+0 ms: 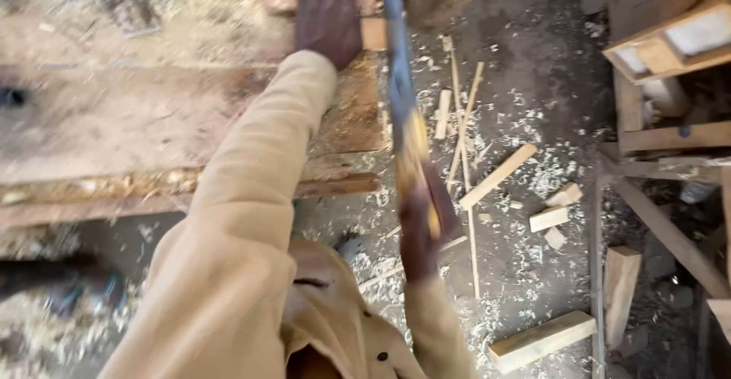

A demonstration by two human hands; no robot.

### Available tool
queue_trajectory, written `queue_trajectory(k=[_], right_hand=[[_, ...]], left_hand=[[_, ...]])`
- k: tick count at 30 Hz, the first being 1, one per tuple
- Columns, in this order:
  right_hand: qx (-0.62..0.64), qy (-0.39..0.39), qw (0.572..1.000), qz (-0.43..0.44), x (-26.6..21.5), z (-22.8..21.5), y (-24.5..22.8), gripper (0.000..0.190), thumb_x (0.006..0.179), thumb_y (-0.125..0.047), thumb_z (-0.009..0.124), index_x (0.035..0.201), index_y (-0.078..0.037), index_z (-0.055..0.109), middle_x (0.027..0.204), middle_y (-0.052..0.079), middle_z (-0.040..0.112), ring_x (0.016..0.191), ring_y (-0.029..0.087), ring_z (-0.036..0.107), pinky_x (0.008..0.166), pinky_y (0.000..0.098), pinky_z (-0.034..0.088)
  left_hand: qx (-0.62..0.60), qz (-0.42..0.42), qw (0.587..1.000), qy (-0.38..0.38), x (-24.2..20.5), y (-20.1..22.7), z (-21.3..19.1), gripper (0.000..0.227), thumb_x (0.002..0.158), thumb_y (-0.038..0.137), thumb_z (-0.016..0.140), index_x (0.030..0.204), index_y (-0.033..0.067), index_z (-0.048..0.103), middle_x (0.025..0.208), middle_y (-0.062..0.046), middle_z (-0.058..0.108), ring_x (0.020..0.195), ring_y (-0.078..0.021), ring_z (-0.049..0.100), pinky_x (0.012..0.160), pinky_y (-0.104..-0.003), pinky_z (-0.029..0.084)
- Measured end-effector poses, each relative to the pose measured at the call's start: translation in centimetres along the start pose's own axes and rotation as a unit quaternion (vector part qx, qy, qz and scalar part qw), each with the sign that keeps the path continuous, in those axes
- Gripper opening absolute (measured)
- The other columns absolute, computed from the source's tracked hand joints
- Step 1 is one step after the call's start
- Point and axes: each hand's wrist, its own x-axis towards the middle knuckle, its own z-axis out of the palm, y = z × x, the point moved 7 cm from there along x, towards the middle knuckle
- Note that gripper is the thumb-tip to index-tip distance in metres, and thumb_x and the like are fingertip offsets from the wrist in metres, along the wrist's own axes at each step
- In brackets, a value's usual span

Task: Measure, plane, saw, glue, and hammer wooden components to assemble furniture.

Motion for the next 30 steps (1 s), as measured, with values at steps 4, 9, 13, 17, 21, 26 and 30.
queue_trajectory(k=[4, 9, 13, 17, 21, 26, 30], right_hand=[[-0.049, 0.007, 0.998, 0.026, -7.9, -5.8, -0.4, 0.049, 0.11, -0.034, 0.051, 0.137, 0.004, 0.065, 0.068, 0.0, 0.062, 0.054, 0.005, 0.053, 0.048, 0.0223, 0.042], [0.034, -0.024, 0.999, -0.013, 6.0, 3.1, 5.2, 0.048, 0.116, -0.038, 0.053, 0.144, 0.001, 0.058, 0.12, 0.014, 0.066, 0.101, 0.015, 0.062, 0.085, 0.0321, 0.056], [0.03, -0.013, 0.999, -0.039, 11.8, 6.8, -2.2, 0.044, 0.108, -0.038, 0.051, 0.126, -0.004, 0.072, 0.063, -0.006, 0.053, 0.05, 0.004, 0.05, 0.043, 0.0236, 0.042], [-0.051, -0.028, 0.997, -0.052, -0.6, -0.8, -2.5, 0.04, 0.113, -0.029, 0.051, 0.137, 0.0, 0.064, 0.09, 0.006, 0.063, 0.071, 0.007, 0.06, 0.053, 0.0232, 0.047], [-0.025, -0.008, 0.997, 0.079, -7.2, -6.8, 4.3, 0.044, 0.108, -0.024, 0.049, 0.138, 0.005, 0.061, 0.093, 0.017, 0.068, 0.077, 0.013, 0.068, 0.062, 0.0276, 0.053], [0.089, -0.033, 0.993, 0.069, 6.5, 2.4, 8.3, 0.042, 0.109, -0.023, 0.044, 0.139, 0.002, 0.058, 0.107, 0.009, 0.057, 0.09, 0.012, 0.059, 0.074, 0.0271, 0.049], [0.085, -0.063, 0.994, -0.036, 13.0, 8.2, -2.2, 0.042, 0.112, -0.025, 0.052, 0.143, 0.001, 0.061, 0.068, -0.002, 0.054, 0.055, 0.005, 0.045, 0.047, 0.0238, 0.039]], left_hand=[[0.036, -0.013, 0.997, -0.069, -0.1, -0.4, 0.2, 0.06, 0.107, 0.017, 0.036, 0.158, -0.0141, 0.034, 0.161, -0.034, 0.038, 0.155, -0.0459, 0.028, 0.131, -0.056, 0.01], [0.067, 0.017, 0.998, 0.005, 0.0, 0.2, 3.3, 0.056, 0.106, 0.019, 0.033, 0.153, -0.0119, 0.035, 0.159, -0.034, 0.035, 0.15, -0.0481, 0.026, 0.124, -0.056, 0.008], [0.008, -0.012, 0.999, -0.044, 0.4, 0.0, -0.3, 0.062, 0.105, 0.024, 0.034, 0.155, -0.0121, 0.033, 0.16, -0.033, 0.033, 0.153, -0.0461, 0.025, 0.126, -0.055, 0.006], [-0.003, -0.003, 1.0, -0.017, 0.3, 0.0, 1.6, 0.059, 0.108, 0.025, 0.035, 0.153, -0.0143, 0.035, 0.159, -0.034, 0.035, 0.152, -0.048, 0.026, 0.126, -0.056, 0.006], [0.011, -0.004, 1.0, -0.011, 0.3, 0.1, 0.5, 0.061, 0.106, 0.026, 0.037, 0.152, -0.0141, 0.035, 0.158, -0.034, 0.035, 0.151, -0.0478, 0.027, 0.125, -0.057, 0.007], [0.001, -0.033, 0.997, -0.071, 0.1, 1.2, -2.2, 0.059, 0.11, 0.029, 0.035, 0.154, -0.0091, 0.036, 0.158, -0.031, 0.038, 0.152, -0.046, 0.03, 0.127, -0.056, 0.01], [0.03, -0.016, 0.999, -0.005, 0.5, 0.3, -0.2, 0.067, 0.106, 0.041, 0.041, 0.151, -0.0088, 0.036, 0.157, -0.03, 0.037, 0.149, -0.0467, 0.027, 0.123, -0.059, 0.008]])
